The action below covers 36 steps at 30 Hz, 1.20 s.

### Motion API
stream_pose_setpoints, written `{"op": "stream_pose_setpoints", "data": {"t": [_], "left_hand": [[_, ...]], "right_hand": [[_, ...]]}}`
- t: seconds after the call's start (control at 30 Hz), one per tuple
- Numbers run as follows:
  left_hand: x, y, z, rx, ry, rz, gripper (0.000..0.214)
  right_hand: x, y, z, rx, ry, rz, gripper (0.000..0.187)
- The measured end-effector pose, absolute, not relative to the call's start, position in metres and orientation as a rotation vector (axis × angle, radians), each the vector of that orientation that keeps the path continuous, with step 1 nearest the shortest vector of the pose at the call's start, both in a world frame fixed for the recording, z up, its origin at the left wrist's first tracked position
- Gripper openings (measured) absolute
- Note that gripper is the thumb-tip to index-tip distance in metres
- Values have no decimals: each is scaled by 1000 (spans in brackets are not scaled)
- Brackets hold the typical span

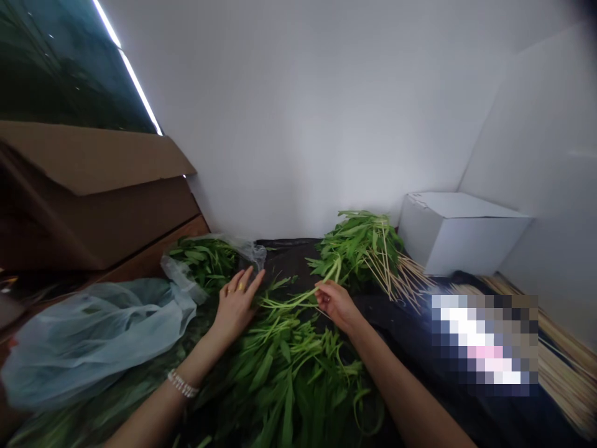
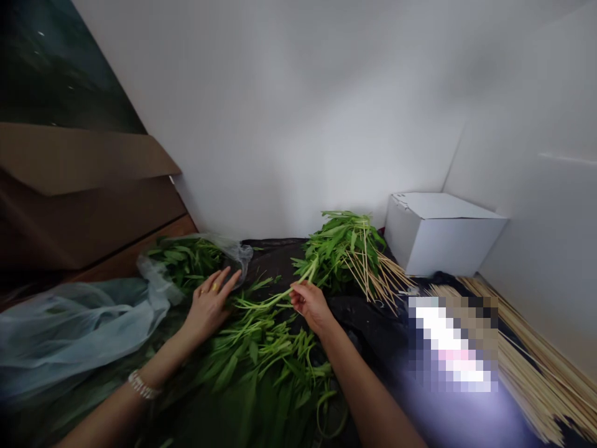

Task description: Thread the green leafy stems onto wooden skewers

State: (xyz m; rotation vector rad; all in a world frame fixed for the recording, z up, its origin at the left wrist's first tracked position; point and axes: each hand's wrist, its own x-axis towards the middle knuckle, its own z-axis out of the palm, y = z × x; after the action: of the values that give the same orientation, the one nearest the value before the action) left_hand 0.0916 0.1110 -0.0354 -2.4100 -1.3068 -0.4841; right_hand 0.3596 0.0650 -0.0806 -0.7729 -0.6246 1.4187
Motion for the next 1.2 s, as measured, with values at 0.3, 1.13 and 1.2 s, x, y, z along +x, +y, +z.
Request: {"op": "stream_pose_setpoints", "data": {"t": [0.3, 1.13, 1.2], "left_hand": [[80, 108, -20, -2439, -1244, -1011, 22], [124, 90, -30, -2568, -938, -765, 17], [124, 90, -30, -2565, -1028, -845, 16]], "right_hand": [[358, 70, -92, -816, -649, 1359, 34], [360, 66, -87, -738, -548, 1448, 26], [359, 66, -88, -736, -541, 1461, 25]]}}
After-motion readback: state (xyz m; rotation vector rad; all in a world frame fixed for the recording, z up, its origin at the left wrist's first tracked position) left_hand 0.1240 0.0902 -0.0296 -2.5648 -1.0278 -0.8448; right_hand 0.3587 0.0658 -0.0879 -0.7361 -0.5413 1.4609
